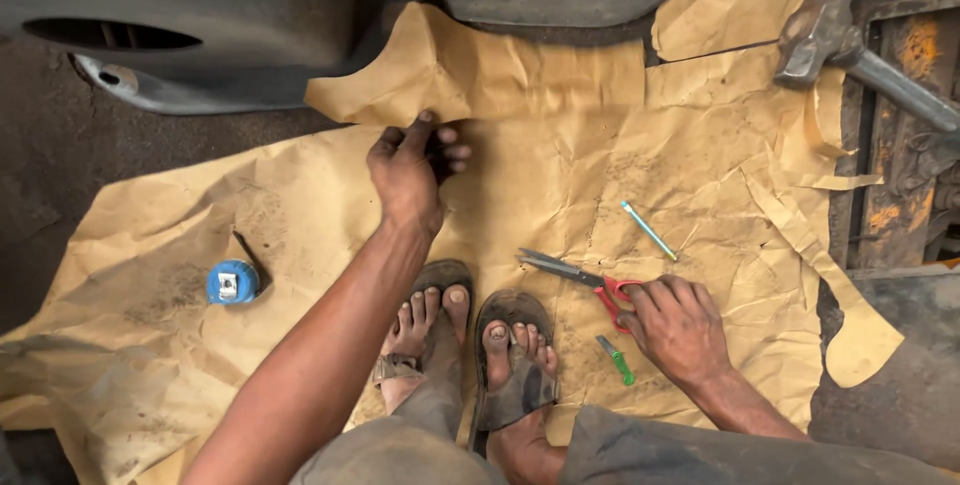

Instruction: Cutting and marking a paper template to fit a specific area of a machine or vehicle part.

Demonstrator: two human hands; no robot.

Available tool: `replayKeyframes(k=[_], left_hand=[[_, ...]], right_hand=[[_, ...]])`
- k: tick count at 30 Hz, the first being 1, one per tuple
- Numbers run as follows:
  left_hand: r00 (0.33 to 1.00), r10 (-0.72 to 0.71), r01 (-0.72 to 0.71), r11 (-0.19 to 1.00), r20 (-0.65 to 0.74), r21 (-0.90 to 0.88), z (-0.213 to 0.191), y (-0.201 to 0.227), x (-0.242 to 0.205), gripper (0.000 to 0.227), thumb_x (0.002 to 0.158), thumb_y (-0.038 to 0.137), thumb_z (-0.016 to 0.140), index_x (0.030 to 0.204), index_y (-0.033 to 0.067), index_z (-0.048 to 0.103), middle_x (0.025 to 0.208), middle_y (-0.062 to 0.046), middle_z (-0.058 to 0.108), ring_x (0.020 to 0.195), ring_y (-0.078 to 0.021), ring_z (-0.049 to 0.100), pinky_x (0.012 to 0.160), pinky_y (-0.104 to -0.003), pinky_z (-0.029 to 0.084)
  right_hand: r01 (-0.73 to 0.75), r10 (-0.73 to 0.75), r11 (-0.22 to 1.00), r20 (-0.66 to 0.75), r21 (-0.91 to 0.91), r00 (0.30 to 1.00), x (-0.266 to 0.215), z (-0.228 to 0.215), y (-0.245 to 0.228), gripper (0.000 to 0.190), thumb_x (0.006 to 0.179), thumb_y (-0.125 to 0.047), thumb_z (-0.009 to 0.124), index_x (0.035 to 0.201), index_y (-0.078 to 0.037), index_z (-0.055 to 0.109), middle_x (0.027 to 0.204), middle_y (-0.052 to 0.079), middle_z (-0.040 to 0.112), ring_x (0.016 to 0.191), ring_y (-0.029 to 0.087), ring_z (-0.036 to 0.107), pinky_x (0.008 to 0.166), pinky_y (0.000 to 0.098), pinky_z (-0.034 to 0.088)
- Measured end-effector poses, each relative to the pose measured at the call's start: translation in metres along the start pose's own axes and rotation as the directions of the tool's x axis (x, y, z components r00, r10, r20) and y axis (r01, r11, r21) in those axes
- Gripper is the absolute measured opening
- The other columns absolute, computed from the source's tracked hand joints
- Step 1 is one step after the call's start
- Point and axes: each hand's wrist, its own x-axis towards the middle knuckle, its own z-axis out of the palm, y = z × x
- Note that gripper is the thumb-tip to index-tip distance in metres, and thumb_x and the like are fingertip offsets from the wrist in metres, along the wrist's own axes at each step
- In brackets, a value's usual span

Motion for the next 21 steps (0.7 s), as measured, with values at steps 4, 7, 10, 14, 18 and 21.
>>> replayKeyframes(k=[4,7,10,14,18,21], left_hand=[[0.999,0.005,-0.005,1.0,-0.034,-0.01,-0.037,0.012,-0.031,0.017,0.099,0.014,0.067,0.099,-0.0028,0.061,0.076,-0.012,0.067,0.056,-0.0214,0.065,0.051,-0.032,0.056],[0.998,0.007,-0.006,1.0,-0.058,0.018,-0.06,0.018,-0.049,0.017,0.099,0.014,0.067,0.099,-0.0025,0.062,0.076,-0.01,0.066,0.057,-0.0197,0.064,0.05,-0.031,0.054],[0.994,-0.013,0.023,0.996,-0.112,0.085,-0.065,0.028,-0.058,0.019,0.099,0.016,0.066,0.096,-0.0017,0.06,0.076,-0.01,0.068,0.057,-0.0194,0.065,0.049,-0.032,0.053],[0.989,-0.046,0.073,0.978,-0.142,0.193,-0.058,0.025,-0.055,0.018,0.096,0.016,0.065,0.094,-0.0019,0.061,0.076,-0.012,0.07,0.058,-0.0219,0.069,0.047,-0.032,0.054],[0.995,0.015,-0.001,0.989,-0.095,0.147,-0.068,0.006,-0.033,0.015,0.098,0.01,0.067,0.096,-0.0035,0.061,0.08,-0.014,0.071,0.064,-0.0226,0.068,0.052,-0.032,0.056],[0.998,0.006,-0.003,0.999,-0.055,0.055,-0.055,0.02,-0.038,0.012,0.098,0.006,0.065,0.097,-0.0028,0.057,0.086,-0.017,0.071,0.073,-0.0251,0.072,0.062,-0.034,0.063]], right_hand=[[0.078,-0.079,0.997,-0.036,-0.03,0.996,-0.008,0.007,-0.001,0.042,0.076,-0.034,0.078,0.112,-0.013,0.07,0.103,0.001,0.068,0.105,0.023,0.062,0.091,0.0422,0.048],[0.071,-0.07,0.995,0.011,-0.064,0.997,-0.006,0.009,-0.004,0.041,0.079,-0.033,0.078,0.114,-0.013,0.071,0.104,0.001,0.069,0.106,0.023,0.062,0.092,0.0421,0.048],[0.078,-0.076,0.995,0.041,-0.059,0.996,-0.002,0.005,-0.007,0.039,0.08,-0.033,0.077,0.112,-0.012,0.071,0.1,0.002,0.069,0.103,0.023,0.062,0.091,0.0424,0.048],[0.133,-0.131,0.991,-0.05,0.029,0.99,-0.006,-0.003,-0.004,0.037,0.077,-0.024,0.076,0.112,-0.011,0.071,0.101,0.002,0.071,0.101,0.024,0.064,0.088,0.0415,0.05],[0.052,-0.072,0.982,0.103,0.183,0.992,-0.006,0.005,0.006,0.043,0.076,-0.029,0.079,0.114,-0.011,0.071,0.093,0.001,0.072,0.097,0.025,0.063,0.088,0.0406,0.052],[-0.284,0.074,0.835,0.416,0.471,0.906,-0.001,0.014,0.017,0.048,0.075,-0.024,0.081,0.12,-0.011,0.071,0.094,0.009,0.067,0.085,0.019,0.065,0.08,0.0357,0.056]])
